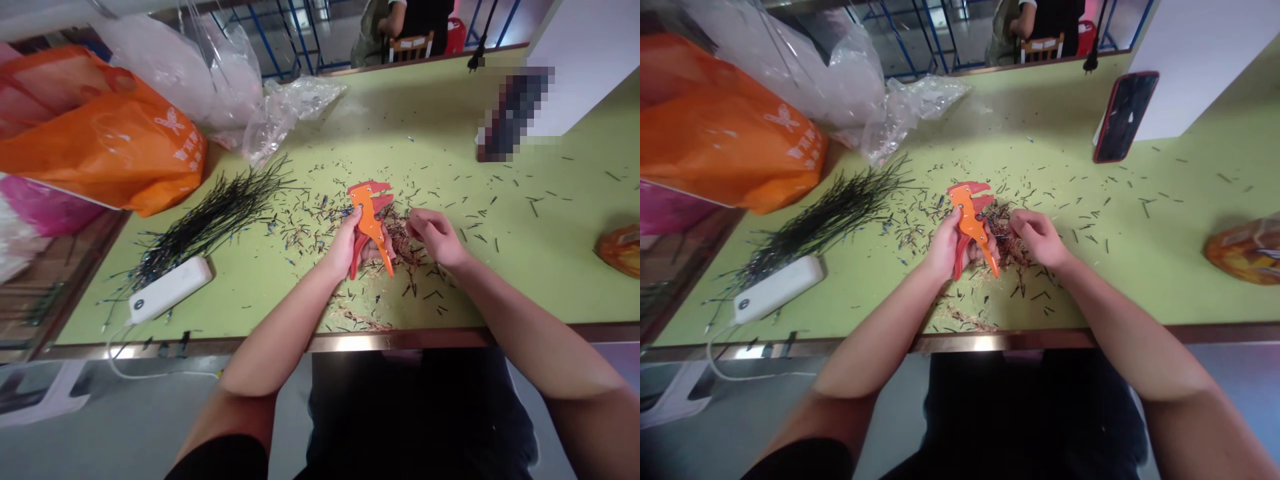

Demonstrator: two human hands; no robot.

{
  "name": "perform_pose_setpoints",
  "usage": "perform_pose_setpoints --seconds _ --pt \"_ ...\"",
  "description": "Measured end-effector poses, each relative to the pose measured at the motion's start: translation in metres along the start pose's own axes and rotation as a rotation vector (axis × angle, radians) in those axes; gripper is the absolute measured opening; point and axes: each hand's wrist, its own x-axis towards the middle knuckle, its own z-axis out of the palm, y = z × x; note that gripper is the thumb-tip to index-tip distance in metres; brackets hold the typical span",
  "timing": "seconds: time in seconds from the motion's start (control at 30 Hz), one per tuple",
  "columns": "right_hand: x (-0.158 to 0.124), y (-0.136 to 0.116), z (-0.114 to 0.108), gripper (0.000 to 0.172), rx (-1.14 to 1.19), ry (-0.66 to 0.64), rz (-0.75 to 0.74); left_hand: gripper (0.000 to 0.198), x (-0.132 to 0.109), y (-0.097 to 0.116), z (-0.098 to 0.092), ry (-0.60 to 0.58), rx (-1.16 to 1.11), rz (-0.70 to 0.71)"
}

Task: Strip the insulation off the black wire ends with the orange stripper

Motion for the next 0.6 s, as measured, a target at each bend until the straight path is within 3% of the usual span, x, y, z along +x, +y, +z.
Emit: perform_pose_setpoints --seconds 0.23,0.4,0.5,0.6 --pt "0.001 0.003 -0.007 0.044 -0.017 0.077 0.004 0.055 -0.001 -0.010 -0.002 -0.029 0.075 0.084" --pt "-0.001 0.008 -0.010 0.040 -0.053 0.035 -0.036 0.056 -0.001 -0.011 -0.007 0.020 0.008 0.055" --pt "-0.001 0.009 -0.014 0.038 -0.247 0.037 -0.086 0.056 0.000 -0.010 -0.009 0.045 0.012 0.040" --pt "0.004 0.008 -0.018 0.030 -0.594 0.138 -0.140 0.059 0.001 -0.009 -0.010 0.057 0.058 0.094"
